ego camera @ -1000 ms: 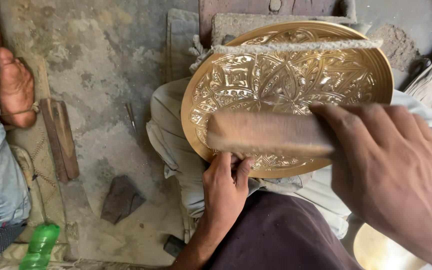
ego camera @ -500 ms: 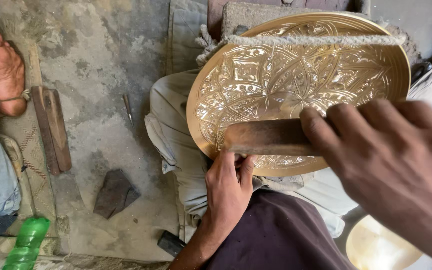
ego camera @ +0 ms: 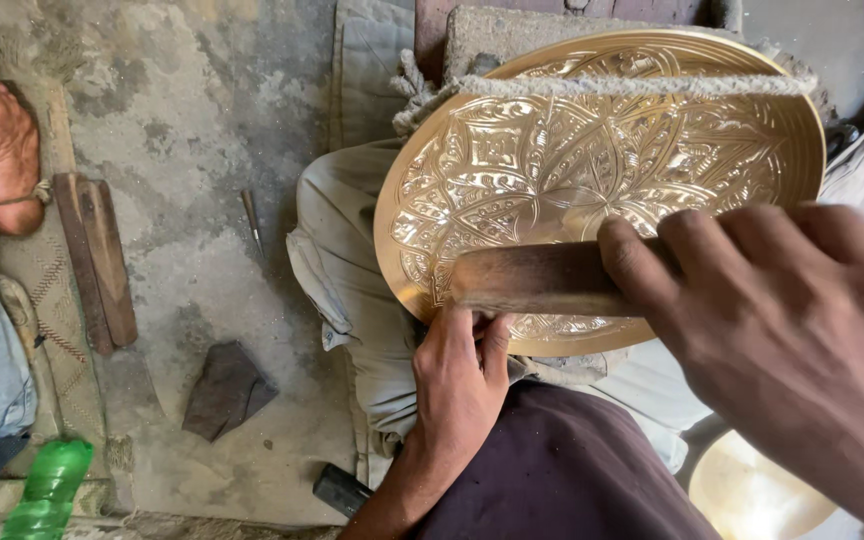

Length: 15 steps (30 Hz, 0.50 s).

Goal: The person sits on the floor with an embossed brass tray on their lap and hammers its engraved surface with a wooden mallet, holding a small punch against the metal with the other hand. They reposition the tray and punch repeatedly to work different areas of the decorative pattern.

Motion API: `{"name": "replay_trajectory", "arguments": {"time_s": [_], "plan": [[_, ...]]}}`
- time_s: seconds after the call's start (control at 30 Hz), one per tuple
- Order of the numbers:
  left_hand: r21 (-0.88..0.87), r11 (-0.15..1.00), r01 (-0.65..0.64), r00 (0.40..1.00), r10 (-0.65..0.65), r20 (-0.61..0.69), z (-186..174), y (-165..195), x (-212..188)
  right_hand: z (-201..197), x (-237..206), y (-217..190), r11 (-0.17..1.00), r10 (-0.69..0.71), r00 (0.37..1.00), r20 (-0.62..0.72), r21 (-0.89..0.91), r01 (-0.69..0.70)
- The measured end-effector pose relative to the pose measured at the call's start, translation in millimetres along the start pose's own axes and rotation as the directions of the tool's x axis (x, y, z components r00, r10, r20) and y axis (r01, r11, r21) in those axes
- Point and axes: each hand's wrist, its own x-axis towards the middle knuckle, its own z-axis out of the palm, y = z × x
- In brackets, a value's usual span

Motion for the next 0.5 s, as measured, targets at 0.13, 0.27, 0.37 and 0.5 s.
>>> {"name": "replay_trajectory", "arguments": {"time_s": [0.13, 0.27, 0.37, 0.5], "plan": [[0.033, 0.999, 0.036, 0.999, -0.037, 0.020, 2, -2, -3, 17, -11, 1, 0.971, 0.067, 0.997, -0.025, 0.230, -0.060], [0.020, 1.000, 0.024, 1.000, -0.025, 0.019, 1, -2, -2, 27, -17, 4, 0.999, -0.043, 0.998, 0.038, 0.026, 0.042], [-0.004, 1.000, 0.031, 0.999, -0.031, 0.028, -1, 0, -1, 25, -15, 3, 0.983, 0.008, 0.996, -0.086, 0.184, 0.008], [0.040, 0.999, -0.018, 1.000, 0.018, 0.005, -2, 0, -1, 17, -11, 3, 0.997, -0.018, 1.000, 0.001, 0.080, 0.018]]}}
